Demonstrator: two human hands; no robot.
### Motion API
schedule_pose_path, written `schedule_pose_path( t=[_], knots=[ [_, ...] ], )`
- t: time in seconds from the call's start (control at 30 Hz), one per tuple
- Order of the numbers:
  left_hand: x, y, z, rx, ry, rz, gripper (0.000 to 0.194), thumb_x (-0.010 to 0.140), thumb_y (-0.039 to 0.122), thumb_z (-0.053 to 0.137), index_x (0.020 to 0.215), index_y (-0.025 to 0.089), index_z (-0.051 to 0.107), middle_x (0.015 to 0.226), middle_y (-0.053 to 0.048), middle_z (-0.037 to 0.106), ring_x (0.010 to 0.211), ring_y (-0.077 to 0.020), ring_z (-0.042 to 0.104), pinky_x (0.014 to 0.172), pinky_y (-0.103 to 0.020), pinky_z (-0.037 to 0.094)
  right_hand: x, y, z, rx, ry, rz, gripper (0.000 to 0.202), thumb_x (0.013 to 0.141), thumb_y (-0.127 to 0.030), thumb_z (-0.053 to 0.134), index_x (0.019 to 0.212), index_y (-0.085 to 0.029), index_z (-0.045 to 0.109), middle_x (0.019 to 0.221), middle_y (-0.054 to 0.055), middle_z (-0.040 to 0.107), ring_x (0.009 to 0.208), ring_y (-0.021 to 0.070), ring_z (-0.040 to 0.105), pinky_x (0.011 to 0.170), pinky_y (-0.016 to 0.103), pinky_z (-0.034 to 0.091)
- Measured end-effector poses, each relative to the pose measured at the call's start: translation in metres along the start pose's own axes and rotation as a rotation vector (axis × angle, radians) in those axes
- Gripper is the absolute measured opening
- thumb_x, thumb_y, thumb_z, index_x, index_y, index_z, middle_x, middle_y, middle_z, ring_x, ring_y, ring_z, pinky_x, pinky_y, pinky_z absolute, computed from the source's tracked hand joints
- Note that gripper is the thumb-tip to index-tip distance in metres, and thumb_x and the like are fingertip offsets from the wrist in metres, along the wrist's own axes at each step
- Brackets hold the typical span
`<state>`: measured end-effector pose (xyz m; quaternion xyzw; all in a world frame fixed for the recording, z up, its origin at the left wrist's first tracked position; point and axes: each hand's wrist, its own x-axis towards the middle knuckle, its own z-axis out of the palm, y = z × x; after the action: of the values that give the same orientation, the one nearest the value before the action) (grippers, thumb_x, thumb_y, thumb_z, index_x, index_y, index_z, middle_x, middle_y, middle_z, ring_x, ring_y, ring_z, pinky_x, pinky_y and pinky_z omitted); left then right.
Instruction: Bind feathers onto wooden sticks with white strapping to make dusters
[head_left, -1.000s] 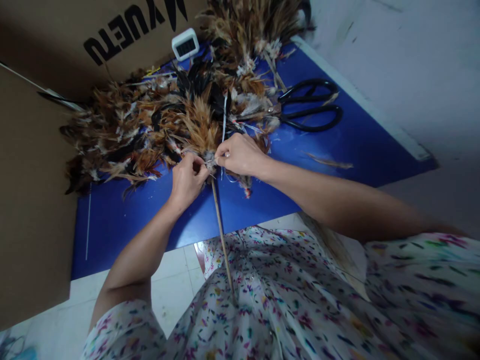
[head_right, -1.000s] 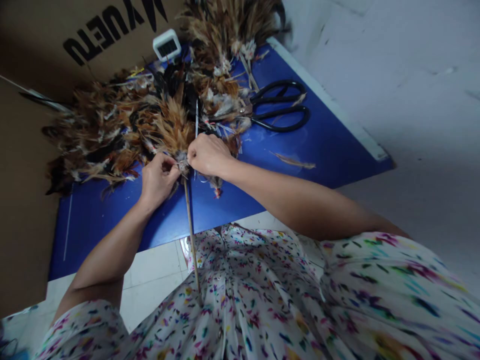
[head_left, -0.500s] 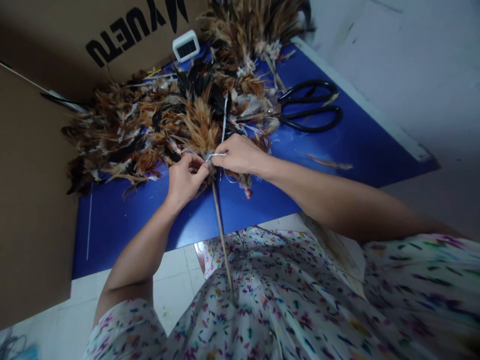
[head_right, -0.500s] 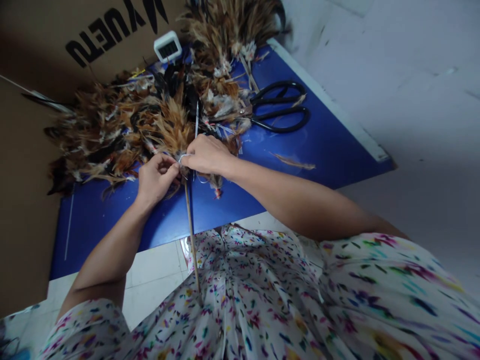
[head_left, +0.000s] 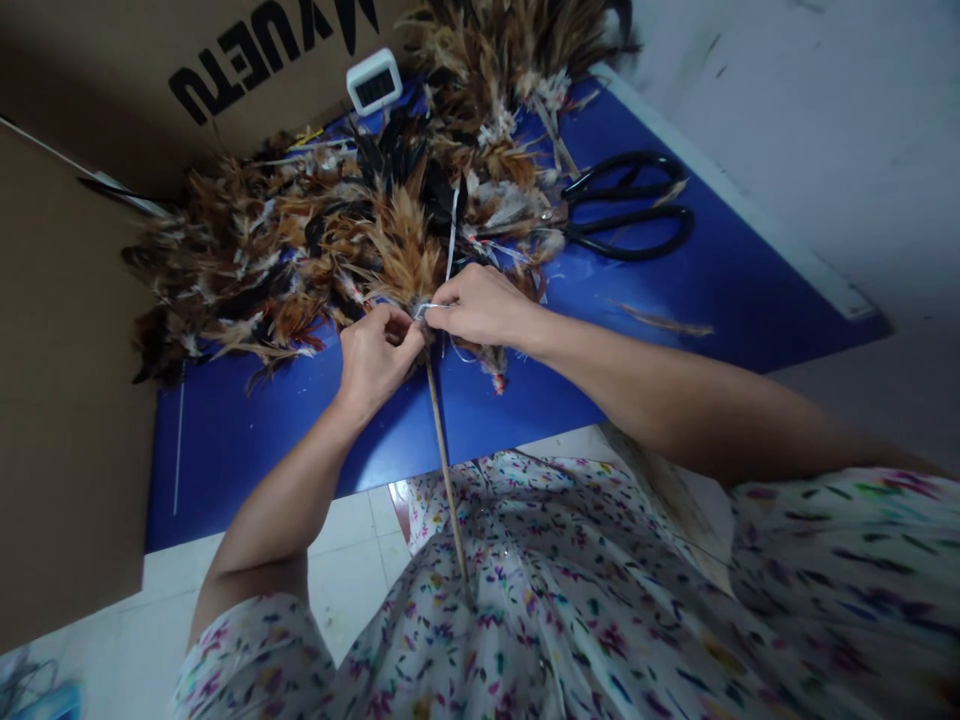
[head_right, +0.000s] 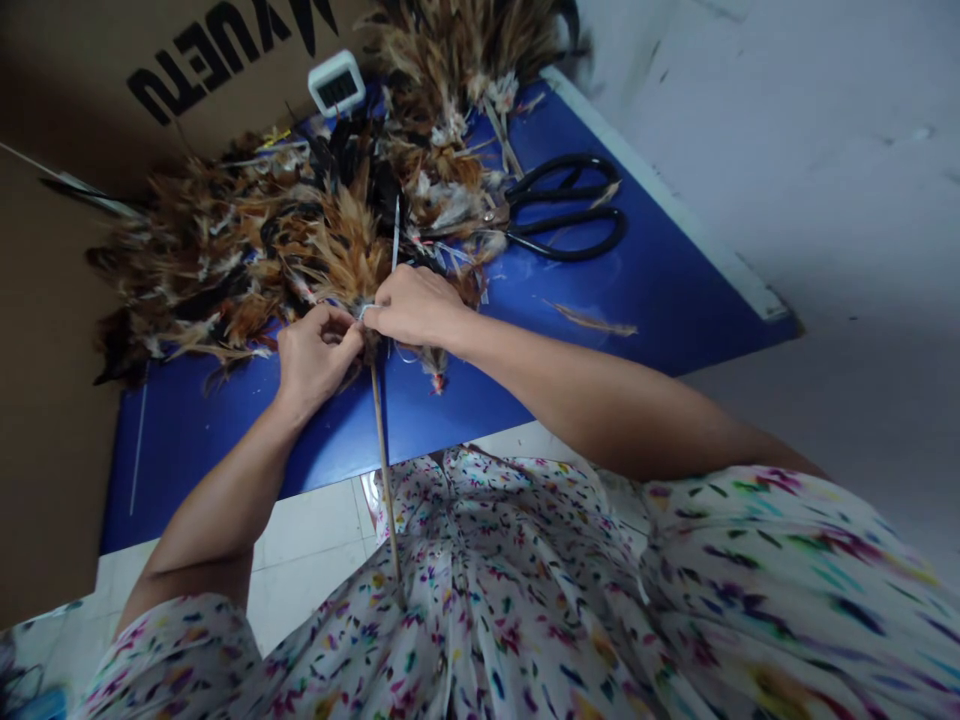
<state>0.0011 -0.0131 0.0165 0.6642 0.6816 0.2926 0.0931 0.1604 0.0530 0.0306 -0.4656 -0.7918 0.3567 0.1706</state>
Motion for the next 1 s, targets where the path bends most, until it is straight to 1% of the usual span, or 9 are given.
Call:
schedule_pose_path(
  t=[0.13, 0.27, 0.4, 0.63, 0.83, 0.93, 1.0],
  knots=[
    [0.0009, 0.0001, 0.0016, 0.033, 0.018, 0.023, 0.008, 0.076, 0.024, 0.059, 0.071, 0.018, 0.061, 0.062, 0.002, 0.064, 0.056, -0.0105, 0.057, 0.059, -0.022, 0.044, 0.0003, 0.0001, 0.0007, -0.010, 0.017, -0.001, 0.023, 0.076, -0.031, 0.057, 0.069, -0.016, 0.073, 0.064, 0.006, 0.066, 0.068, 0.0158, 0.058, 0.060, 0.026, 0.038],
    [0.0015, 0.0003, 0.0022, 0.045, 0.016, 0.024, 0.006, 0.075, 0.020, 0.057, 0.071, 0.018, 0.060, 0.062, 0.002, 0.063, 0.056, -0.0107, 0.057, 0.060, -0.023, 0.043, 0.0007, 0.0002, 0.0002, -0.005, 0.007, -0.013, 0.025, 0.079, -0.028, 0.054, 0.072, -0.016, 0.074, 0.067, 0.006, 0.067, 0.068, 0.0160, 0.059, 0.062, 0.026, 0.039],
    [0.0014, 0.0000, 0.0015, 0.069, 0.012, 0.036, 0.006, 0.075, 0.019, 0.056, 0.070, 0.018, 0.059, 0.061, 0.002, 0.062, 0.057, -0.0110, 0.056, 0.060, -0.023, 0.042, 0.0018, 0.0024, 0.0001, -0.013, 0.024, -0.037, 0.022, 0.078, -0.024, 0.055, 0.075, -0.016, 0.075, 0.071, 0.006, 0.069, 0.070, 0.0162, 0.060, 0.064, 0.026, 0.040],
    [0.0013, -0.0035, 0.0022, 0.109, 0.019, 0.048, 0.004, 0.072, 0.016, 0.056, 0.068, 0.017, 0.057, 0.059, 0.003, 0.059, 0.055, -0.0096, 0.052, 0.059, -0.022, 0.040, 0.0031, 0.0056, -0.0002, -0.013, -0.019, -0.010, 0.020, 0.078, -0.021, 0.056, 0.082, -0.018, 0.076, 0.077, 0.004, 0.070, 0.078, 0.0164, 0.062, 0.067, 0.024, 0.041],
    [0.0011, -0.0045, 0.0044, 0.085, 0.011, 0.039, 0.005, 0.072, 0.014, 0.055, 0.068, 0.017, 0.056, 0.059, 0.002, 0.059, 0.056, -0.0093, 0.052, 0.058, -0.021, 0.039, 0.0054, 0.0085, 0.0018, -0.038, -0.021, -0.023, 0.025, 0.080, -0.020, 0.053, 0.090, -0.020, 0.075, 0.080, 0.002, 0.070, 0.078, 0.0150, 0.062, 0.066, 0.023, 0.039],
    [0.0004, -0.0044, 0.0040, 0.048, 0.007, 0.031, 0.005, 0.074, 0.015, 0.056, 0.069, 0.017, 0.056, 0.059, 0.003, 0.059, 0.056, -0.0094, 0.054, 0.057, -0.021, 0.040, 0.0047, 0.0082, 0.0033, -0.069, 0.000, -0.034, 0.025, 0.080, -0.020, 0.051, 0.089, -0.020, 0.075, 0.080, 0.003, 0.070, 0.076, 0.0148, 0.060, 0.065, 0.023, 0.038],
    [0.0004, -0.0052, 0.0031, -0.032, -0.024, -0.017, 0.004, 0.076, 0.017, 0.055, 0.073, 0.017, 0.056, 0.057, 0.003, 0.058, 0.053, -0.0095, 0.056, 0.055, -0.020, 0.042, 0.0035, 0.0067, 0.0029, -0.101, -0.007, -0.039, 0.025, 0.080, -0.020, 0.050, 0.086, -0.019, 0.074, 0.078, 0.003, 0.069, 0.075, 0.0145, 0.059, 0.064, 0.024, 0.037]
  ],
)
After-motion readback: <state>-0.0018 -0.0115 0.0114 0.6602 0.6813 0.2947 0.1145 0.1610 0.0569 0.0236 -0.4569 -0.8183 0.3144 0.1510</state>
